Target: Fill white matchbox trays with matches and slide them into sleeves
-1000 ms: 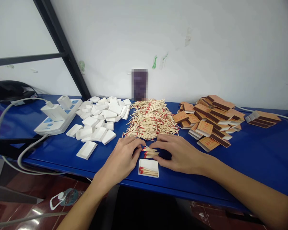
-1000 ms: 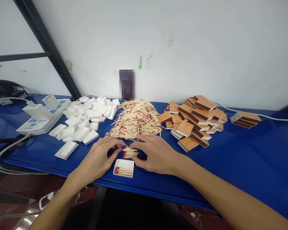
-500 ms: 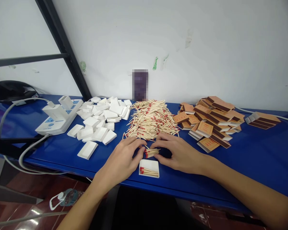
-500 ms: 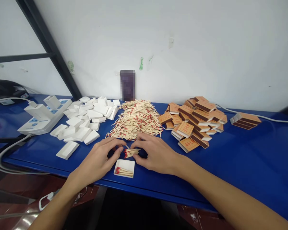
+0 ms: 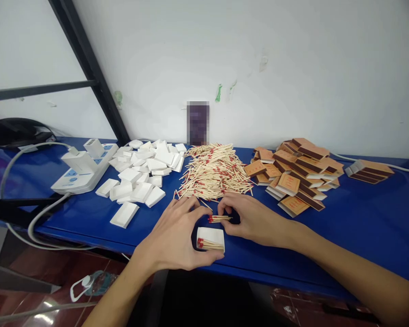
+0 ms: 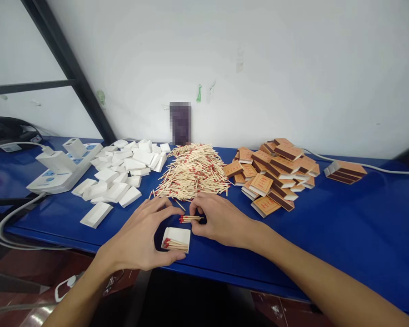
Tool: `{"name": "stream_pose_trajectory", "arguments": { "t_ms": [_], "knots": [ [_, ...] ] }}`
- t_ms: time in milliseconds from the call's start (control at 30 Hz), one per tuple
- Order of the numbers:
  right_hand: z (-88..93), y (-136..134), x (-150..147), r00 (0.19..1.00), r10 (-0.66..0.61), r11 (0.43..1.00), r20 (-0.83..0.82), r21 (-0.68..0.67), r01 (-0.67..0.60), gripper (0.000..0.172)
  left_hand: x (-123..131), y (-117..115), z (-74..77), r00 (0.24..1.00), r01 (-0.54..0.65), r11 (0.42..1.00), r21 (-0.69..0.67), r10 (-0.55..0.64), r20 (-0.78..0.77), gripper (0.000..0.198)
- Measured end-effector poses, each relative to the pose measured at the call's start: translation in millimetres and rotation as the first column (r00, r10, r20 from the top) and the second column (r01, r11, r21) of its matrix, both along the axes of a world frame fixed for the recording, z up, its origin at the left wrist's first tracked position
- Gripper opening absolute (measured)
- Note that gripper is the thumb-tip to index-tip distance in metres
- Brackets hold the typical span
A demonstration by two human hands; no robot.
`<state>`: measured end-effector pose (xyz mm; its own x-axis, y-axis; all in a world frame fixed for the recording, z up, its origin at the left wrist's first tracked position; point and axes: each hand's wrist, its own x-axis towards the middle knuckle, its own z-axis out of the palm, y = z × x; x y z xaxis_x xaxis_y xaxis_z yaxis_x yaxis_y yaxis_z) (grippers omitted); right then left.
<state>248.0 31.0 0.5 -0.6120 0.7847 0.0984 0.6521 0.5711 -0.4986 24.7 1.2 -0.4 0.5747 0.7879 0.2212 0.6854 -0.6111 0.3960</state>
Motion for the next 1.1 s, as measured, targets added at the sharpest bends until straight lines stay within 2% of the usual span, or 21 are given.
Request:
{"name": "stream_pose_trajectory", "arguments": {
  "t_ms": [133, 300, 500, 700, 867, 1100],
  "knots": [
    [2.9, -0.7, 0.2, 0.997, -0.049, 0.998, 0.052, -0.046, 0.051, 0.005, 0.2, -0.1, 0.3, 1.000, 0.015, 1.000, -0.006, -0.015, -0.024, 0.058],
    [1.8, -0.5, -1.7, 0.996, -0.068, 0.998, 0.050, -0.010, 0.069, 0.005, 0.1, 1.2, 0.0, 0.999, 0.003, 1.000, -0.022, -0.004, -0.035, 0.056],
    [1.4, 1.1, -3.0, 0.994, -0.093, 0.995, 0.064, -0.023, 0.095, 0.008, -0.6, 2.6, -2.4, 1.000, -0.028, 0.998, -0.053, 0.028, 0.000, 0.060],
    [5.3, 2.1, 1.1, 0.994, -0.107, 0.993, 0.014, -0.045, 0.107, 0.004, -0.4, 3.5, -1.1, 0.999, -0.001, 0.994, -0.108, 0.005, 0.037, 0.054],
    [15.2, -3.8, 1.2, 0.991, -0.098, 0.995, -0.095, -0.023, 0.097, 0.002, -1.0, 3.2, -2.7, 0.998, -0.017, 0.993, -0.117, 0.024, 0.065, 0.058],
    [13.0, -12.5, -13.5, 0.997, -0.022, 0.997, -0.072, -0.077, 0.016, 0.006, 0.6, 3.0, -3.9, 0.996, 0.053, 0.994, -0.092, -0.046, 0.072, 0.056]
  ]
}}
